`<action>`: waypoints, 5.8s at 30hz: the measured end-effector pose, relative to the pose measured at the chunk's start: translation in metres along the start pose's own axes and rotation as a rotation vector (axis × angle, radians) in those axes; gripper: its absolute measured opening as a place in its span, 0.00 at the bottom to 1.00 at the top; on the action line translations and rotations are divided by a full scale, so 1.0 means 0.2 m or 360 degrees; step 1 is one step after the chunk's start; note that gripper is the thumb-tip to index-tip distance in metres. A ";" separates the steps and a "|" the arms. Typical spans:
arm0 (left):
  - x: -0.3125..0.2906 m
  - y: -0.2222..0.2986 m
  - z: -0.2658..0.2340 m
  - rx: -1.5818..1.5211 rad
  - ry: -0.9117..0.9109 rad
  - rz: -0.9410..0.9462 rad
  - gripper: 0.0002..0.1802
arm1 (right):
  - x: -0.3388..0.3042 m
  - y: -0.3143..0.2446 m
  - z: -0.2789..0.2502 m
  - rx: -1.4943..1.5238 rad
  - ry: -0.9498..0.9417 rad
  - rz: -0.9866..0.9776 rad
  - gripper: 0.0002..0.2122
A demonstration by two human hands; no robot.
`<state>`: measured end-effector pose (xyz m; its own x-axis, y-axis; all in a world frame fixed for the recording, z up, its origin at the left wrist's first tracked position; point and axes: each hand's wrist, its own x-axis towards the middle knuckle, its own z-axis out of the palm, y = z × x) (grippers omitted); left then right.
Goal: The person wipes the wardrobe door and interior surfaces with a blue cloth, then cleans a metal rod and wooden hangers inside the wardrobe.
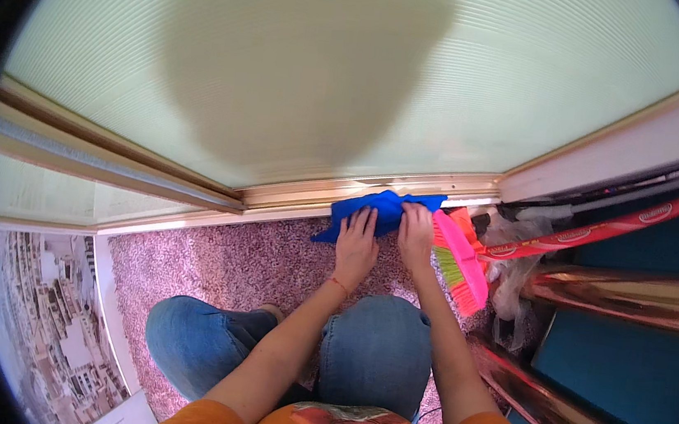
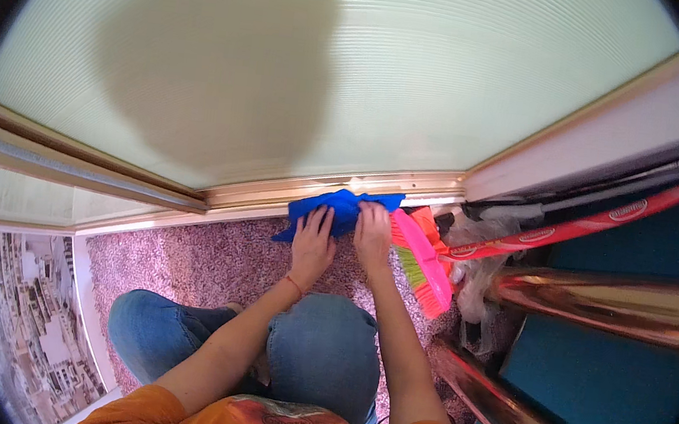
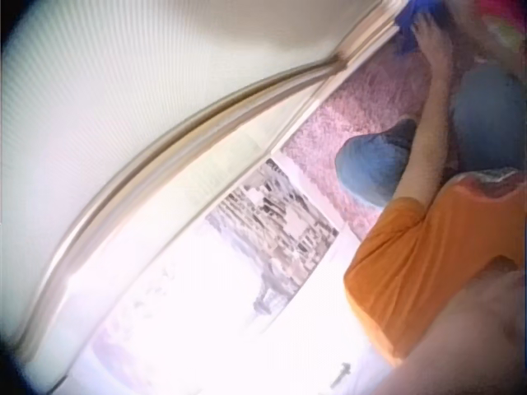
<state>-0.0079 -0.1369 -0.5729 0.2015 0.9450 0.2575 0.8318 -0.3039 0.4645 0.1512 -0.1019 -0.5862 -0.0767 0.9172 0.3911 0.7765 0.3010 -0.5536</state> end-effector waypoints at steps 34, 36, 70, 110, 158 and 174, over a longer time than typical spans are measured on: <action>0.35 0.01 0.09 -0.0086 -0.0311 0.0354 0.30 | 0.32 0.08 -0.04 -0.1054 -0.0274 0.0607 0.12; 0.35 0.02 0.07 -0.0108 -0.0293 0.0395 0.31 | 0.31 0.09 -0.03 -0.0993 -0.0214 0.0636 0.13; 0.27 -0.07 -0.20 -0.0279 0.0527 0.0065 0.18 | 0.30 -0.24 -0.03 0.0243 0.0418 0.0136 0.03; 0.08 -0.30 -0.08 -0.0192 0.0700 -0.1060 0.39 | 0.24 -0.52 0.32 -0.0216 -0.0158 -0.0752 0.18; 0.04 -0.44 -0.26 -0.0008 0.0808 -0.1231 0.43 | 0.27 -0.61 0.41 -0.0234 -0.0148 -0.0743 0.19; 0.16 0.01 -0.01 0.0045 0.0182 -0.0331 0.35 | 0.16 -0.08 -0.07 -0.0685 0.0102 0.0132 0.20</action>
<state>-0.0002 -0.1071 -0.5607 -0.0344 0.9666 0.2540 0.8636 -0.0992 0.4943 0.1453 -0.0804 -0.5551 0.0251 0.9115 0.4105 0.9692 0.0785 -0.2336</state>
